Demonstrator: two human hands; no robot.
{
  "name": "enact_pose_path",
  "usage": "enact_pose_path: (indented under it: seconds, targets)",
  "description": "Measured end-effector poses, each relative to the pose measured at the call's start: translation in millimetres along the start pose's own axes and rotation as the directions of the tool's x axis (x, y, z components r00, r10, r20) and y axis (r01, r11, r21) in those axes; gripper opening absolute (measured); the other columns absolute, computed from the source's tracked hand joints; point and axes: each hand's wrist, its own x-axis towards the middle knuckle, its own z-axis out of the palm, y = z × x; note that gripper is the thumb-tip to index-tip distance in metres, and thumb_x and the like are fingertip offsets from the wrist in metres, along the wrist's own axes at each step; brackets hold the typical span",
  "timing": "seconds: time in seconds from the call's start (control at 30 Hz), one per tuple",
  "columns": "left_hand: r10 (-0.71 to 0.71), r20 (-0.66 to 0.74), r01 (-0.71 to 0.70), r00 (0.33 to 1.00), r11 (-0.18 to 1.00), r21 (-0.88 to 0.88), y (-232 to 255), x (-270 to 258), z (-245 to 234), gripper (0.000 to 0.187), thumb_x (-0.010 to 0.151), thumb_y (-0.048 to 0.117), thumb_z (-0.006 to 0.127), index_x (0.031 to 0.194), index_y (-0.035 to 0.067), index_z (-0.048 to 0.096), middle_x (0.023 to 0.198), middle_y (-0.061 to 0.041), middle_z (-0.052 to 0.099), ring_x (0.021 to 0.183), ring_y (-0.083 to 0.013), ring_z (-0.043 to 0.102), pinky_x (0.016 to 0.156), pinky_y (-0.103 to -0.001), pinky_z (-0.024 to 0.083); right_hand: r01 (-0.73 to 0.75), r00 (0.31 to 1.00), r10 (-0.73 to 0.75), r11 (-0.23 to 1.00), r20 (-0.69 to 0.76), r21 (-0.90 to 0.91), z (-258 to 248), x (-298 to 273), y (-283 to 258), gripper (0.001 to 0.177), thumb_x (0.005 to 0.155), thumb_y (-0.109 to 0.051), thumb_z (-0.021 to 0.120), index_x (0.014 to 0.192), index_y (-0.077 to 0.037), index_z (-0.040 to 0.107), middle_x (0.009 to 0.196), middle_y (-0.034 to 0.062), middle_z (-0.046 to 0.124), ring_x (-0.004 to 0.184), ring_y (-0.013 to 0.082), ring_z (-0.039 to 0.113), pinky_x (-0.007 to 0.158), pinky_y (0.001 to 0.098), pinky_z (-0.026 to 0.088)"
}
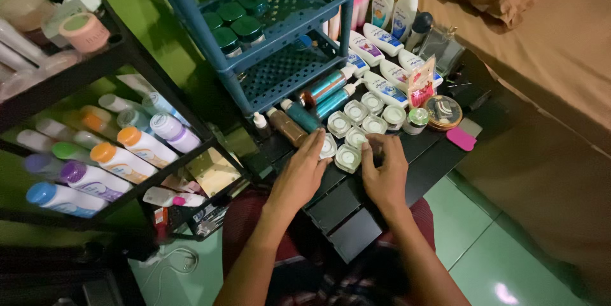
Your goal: The person arranges small white cosmetic jars on a black table, repeatedly picking them up and placing them in rows. They also handle a small brown bottle and a teal tube, moving them between the table and a blue plastic shelf. The person sits on the floor while organizing the items.
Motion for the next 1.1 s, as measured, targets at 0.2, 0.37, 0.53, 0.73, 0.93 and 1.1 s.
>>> enact_pose_path:
  seconds: [0.2, 0.37, 0.53, 0.73, 0.93, 1.1]
  targets:
    - [0.030, -0.087, -0.033, 0.996, 0.999, -0.029, 8, -3, -5, 0.058, 0.098, 0.017, 0.065, 0.149, -0.001, 0.044, 0.154, -0.025, 0.042, 0.132, -0.0468, 0.053, 0.102, -0.048, 0.047, 0.016, 1.000, -0.016, 1.000, 0.004, -0.016, 0, -1, 1, 0.016, 0.094, -0.005, 0.071, 0.110, -0.002, 0.066, 0.094, 0.0124, 0.060, 0.075, 0.0215, 0.060, 0.068, 0.0317, 0.049]
    - [-0.040, -0.082, 0.036, 0.996, 0.998, -0.057, 14, -6, -7, 0.045, 0.096, 0.013, 0.062, 0.140, 0.002, 0.054, 0.140, -0.020, 0.051, 0.117, -0.0411, 0.062, 0.094, -0.045, 0.053, 0.104, 0.988, -0.108, 0.994, 0.107, 0.042, -5, -4, 2, 0.026, 0.081, -0.001, 0.065, 0.106, -0.005, 0.063, 0.103, 0.0127, 0.059, 0.092, 0.0269, 0.062, 0.084, 0.0357, 0.051]
    - [-0.048, -0.099, 0.043, 0.994, 0.998, -0.052, 11, -8, -3, 0.033, 0.099, 0.014, 0.062, 0.129, 0.000, 0.062, 0.140, -0.017, 0.054, 0.111, -0.0393, 0.066, 0.091, -0.045, 0.054, 0.237, 0.945, -0.212, 0.969, 0.251, -0.074, -8, -3, -4, 0.037, 0.068, -0.007, 0.067, 0.104, -0.008, 0.064, 0.116, 0.0148, 0.057, 0.115, 0.0358, 0.051, 0.101, 0.0458, 0.041]
    - [0.069, -0.187, -0.078, 0.980, 0.996, -0.039, 0, -8, 3, 0.032, 0.098, 0.012, 0.062, 0.127, -0.002, 0.064, 0.139, -0.018, 0.056, 0.116, -0.0408, 0.065, 0.093, -0.045, 0.054, 0.228, 0.943, -0.188, 0.966, 0.274, -0.122, -7, 0, -11, 0.044, 0.068, -0.009, 0.068, 0.111, -0.009, 0.067, 0.125, 0.0157, 0.057, 0.122, 0.0368, 0.047, 0.103, 0.0475, 0.036]
    - [0.057, -0.211, -0.067, 0.976, 0.997, -0.044, 1, -11, 8, 0.036, 0.096, 0.020, 0.068, 0.125, -0.001, 0.064, 0.140, -0.018, 0.053, 0.120, -0.0357, 0.060, 0.096, -0.045, 0.052, 0.184, 0.960, -0.150, 0.974, 0.237, -0.129, -5, -1, -7, 0.049, 0.069, -0.009, 0.067, 0.118, -0.009, 0.063, 0.129, 0.0162, 0.055, 0.126, 0.0366, 0.046, 0.106, 0.0471, 0.035]
    - [0.203, -0.246, -0.178, 0.948, 0.977, 0.117, 13, -15, 14, 0.045, 0.091, 0.027, 0.075, 0.126, 0.000, 0.065, 0.134, -0.019, 0.051, 0.127, -0.0390, 0.048, 0.106, -0.051, 0.042, 0.171, 0.963, -0.146, 0.980, 0.226, -0.097, -2, -1, 3, 0.053, 0.070, -0.006, 0.068, 0.121, -0.007, 0.056, 0.134, 0.0187, 0.052, 0.128, 0.0393, 0.045, 0.107, 0.0490, 0.033]
